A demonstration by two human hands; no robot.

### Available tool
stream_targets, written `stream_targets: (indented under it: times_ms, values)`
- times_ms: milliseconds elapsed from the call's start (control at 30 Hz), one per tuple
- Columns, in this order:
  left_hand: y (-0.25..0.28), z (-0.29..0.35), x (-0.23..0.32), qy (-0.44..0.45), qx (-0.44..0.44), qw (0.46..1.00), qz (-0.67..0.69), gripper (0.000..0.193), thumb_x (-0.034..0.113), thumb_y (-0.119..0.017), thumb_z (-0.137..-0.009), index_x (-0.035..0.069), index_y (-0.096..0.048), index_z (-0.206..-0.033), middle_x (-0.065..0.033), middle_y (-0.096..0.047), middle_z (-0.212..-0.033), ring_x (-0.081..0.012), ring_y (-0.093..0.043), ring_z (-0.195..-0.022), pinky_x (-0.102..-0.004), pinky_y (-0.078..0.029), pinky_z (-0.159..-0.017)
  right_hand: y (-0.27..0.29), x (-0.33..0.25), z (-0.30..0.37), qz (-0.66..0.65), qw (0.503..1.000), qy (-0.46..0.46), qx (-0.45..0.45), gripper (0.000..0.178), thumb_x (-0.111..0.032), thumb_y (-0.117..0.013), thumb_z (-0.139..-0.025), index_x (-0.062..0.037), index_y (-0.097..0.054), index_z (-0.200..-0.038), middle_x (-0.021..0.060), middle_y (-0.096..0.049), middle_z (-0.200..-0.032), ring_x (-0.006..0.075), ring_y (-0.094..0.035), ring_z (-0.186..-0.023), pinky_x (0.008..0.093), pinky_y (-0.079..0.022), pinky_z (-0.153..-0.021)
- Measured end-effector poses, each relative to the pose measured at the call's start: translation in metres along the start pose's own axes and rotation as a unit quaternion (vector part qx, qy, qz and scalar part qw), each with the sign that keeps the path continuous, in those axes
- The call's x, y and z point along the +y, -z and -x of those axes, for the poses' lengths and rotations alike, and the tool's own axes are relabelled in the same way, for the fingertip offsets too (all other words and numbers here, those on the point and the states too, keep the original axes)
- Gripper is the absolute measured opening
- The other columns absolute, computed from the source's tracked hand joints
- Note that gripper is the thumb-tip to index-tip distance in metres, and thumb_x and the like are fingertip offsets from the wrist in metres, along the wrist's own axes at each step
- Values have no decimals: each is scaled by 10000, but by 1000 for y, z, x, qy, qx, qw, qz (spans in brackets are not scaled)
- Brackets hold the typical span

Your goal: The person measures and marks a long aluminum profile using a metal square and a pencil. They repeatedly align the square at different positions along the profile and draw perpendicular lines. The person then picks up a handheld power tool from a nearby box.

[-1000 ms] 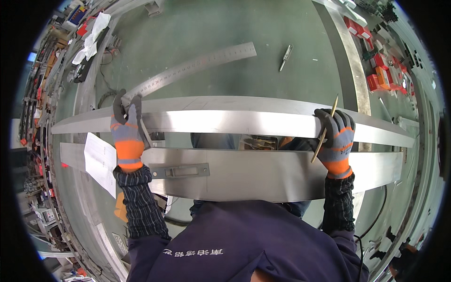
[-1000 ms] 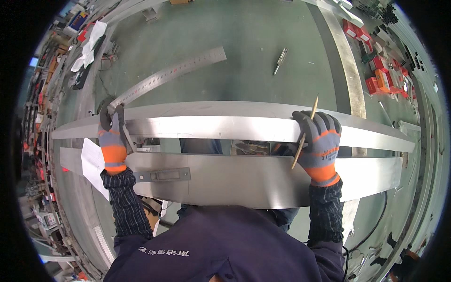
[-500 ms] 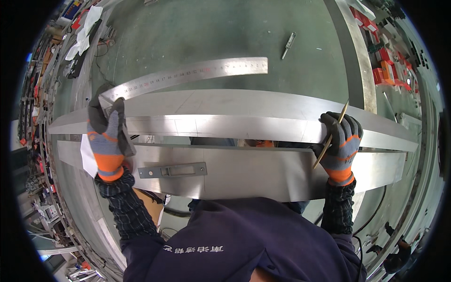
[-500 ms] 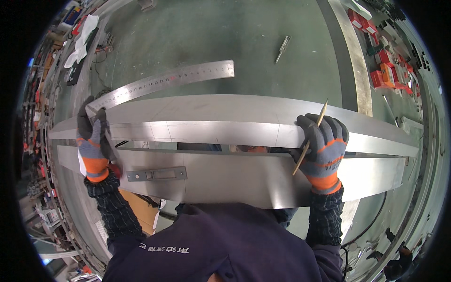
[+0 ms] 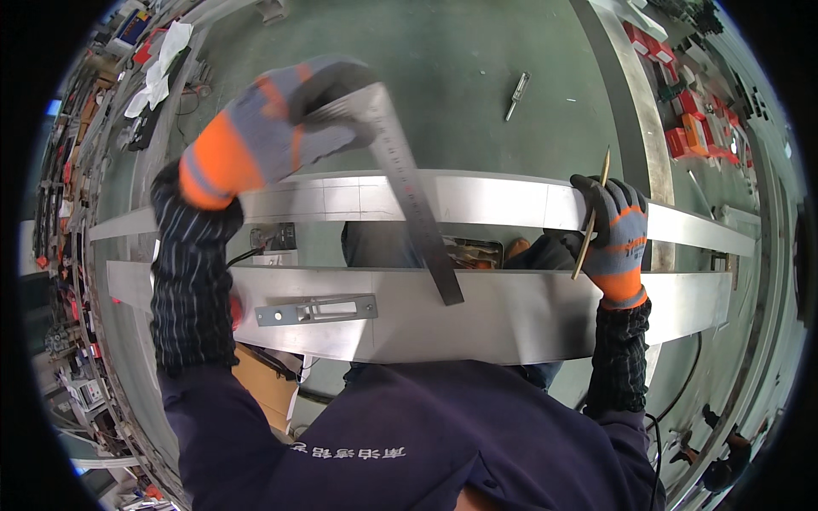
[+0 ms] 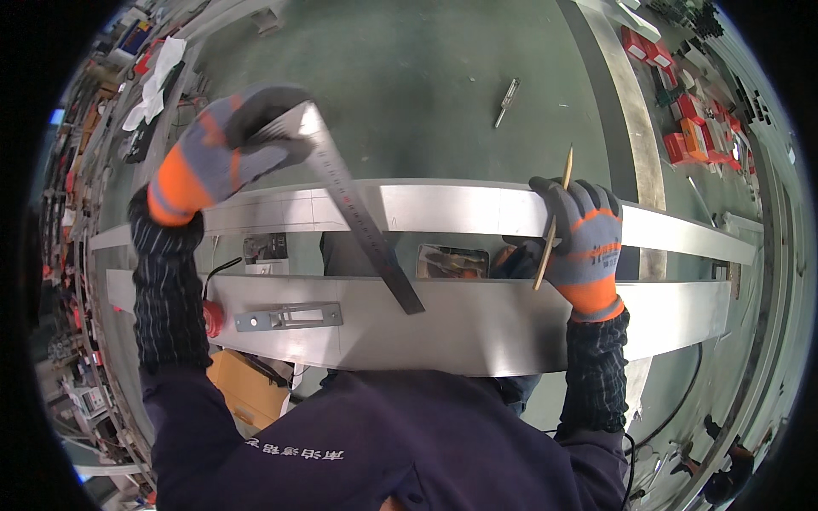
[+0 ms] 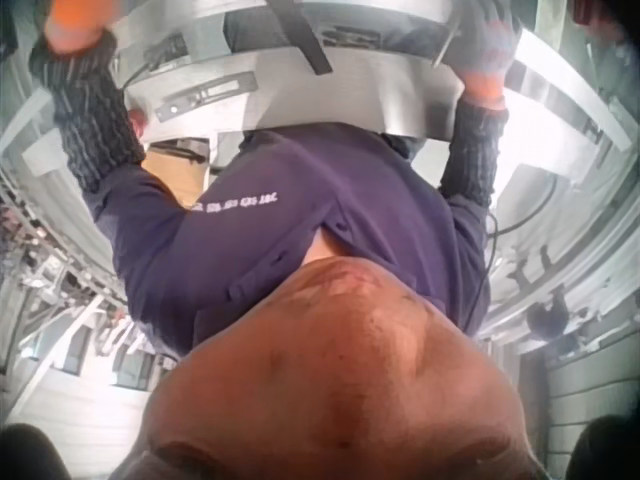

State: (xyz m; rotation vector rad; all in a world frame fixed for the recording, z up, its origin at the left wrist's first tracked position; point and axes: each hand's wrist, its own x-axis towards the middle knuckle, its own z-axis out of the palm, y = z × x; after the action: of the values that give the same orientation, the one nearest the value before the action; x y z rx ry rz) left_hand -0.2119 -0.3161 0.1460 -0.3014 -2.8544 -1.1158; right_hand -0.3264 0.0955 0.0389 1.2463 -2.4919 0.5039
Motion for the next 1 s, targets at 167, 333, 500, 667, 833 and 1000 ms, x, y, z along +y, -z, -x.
stream_targets:
  times_ms: [167, 333, 500, 667, 833, 1000]
  values:
    - [-23, -40, -45, 94, -76, 986, -113, 508, 75, -730, -951, 91, -606, -1443, -104, -717, -1242, -226, -698, -1123, -339, -549, -998, 1, -1, -15, -10, 1000, -9, -17, 650, -266, -892, -647, -146, -714, -1260, 113, -708, -1114, 364, -654, -1078, 465, -488, -957]
    - [-58, -39, -27, 86, -104, 981, -143, 522, 170, -701, -990, 181, -578, -1498, -166, -669, -1317, -344, -660, -1164, -396, -543, -1002, 2, 4, -21, -30, 999, -27, -33, 661, -285, -912, -646, -143, -701, -1256, 105, -711, -1110, 354, -663, -1069, 460, -486, -938]
    - [-76, -18, -17, 58, -51, 989, -125, 477, 212, -682, -992, 120, -593, -1451, -184, -665, -1289, -379, -650, -1145, -439, -543, -983, -1, 8, -27, -26, 999, -12, -34, 668, -288, -917, -646, -136, -690, -1256, 101, -711, -1118, 356, -664, -1063, 461, -485, -924]
    - [-83, -17, -21, 43, -16, 975, -219, 448, 261, -672, -980, 110, -617, -1398, -162, -684, -1199, -375, -653, -1087, -446, -543, -946, -3, 12, -29, -24, 999, -11, -39, 715, -306, -918, -641, -114, -668, -1283, 119, -703, -1161, 374, -650, -1081, 467, -482, -950]
    - [-87, -15, -35, -8, 28, 954, -298, 434, 257, -655, -976, 138, -640, -1393, -131, -674, -1061, -345, -653, -991, -442, -542, -895, -12, 27, -27, -6, 1000, -5, -26, 774, -316, -930, -623, -82, -645, -1304, 140, -688, -1205, 388, -628, -1124, 475, -480, -979]
    - [-89, -17, -40, 5, 37, 965, -260, 441, 309, -644, -968, 173, -657, -1387, -136, -667, -1004, -348, -658, -940, -470, -545, -840, -17, 31, -26, 8, 999, -15, -36, 792, -324, -935, -616, -78, -639, -1309, 141, -677, -1237, 387, -617, -1143, 475, -480, -996]
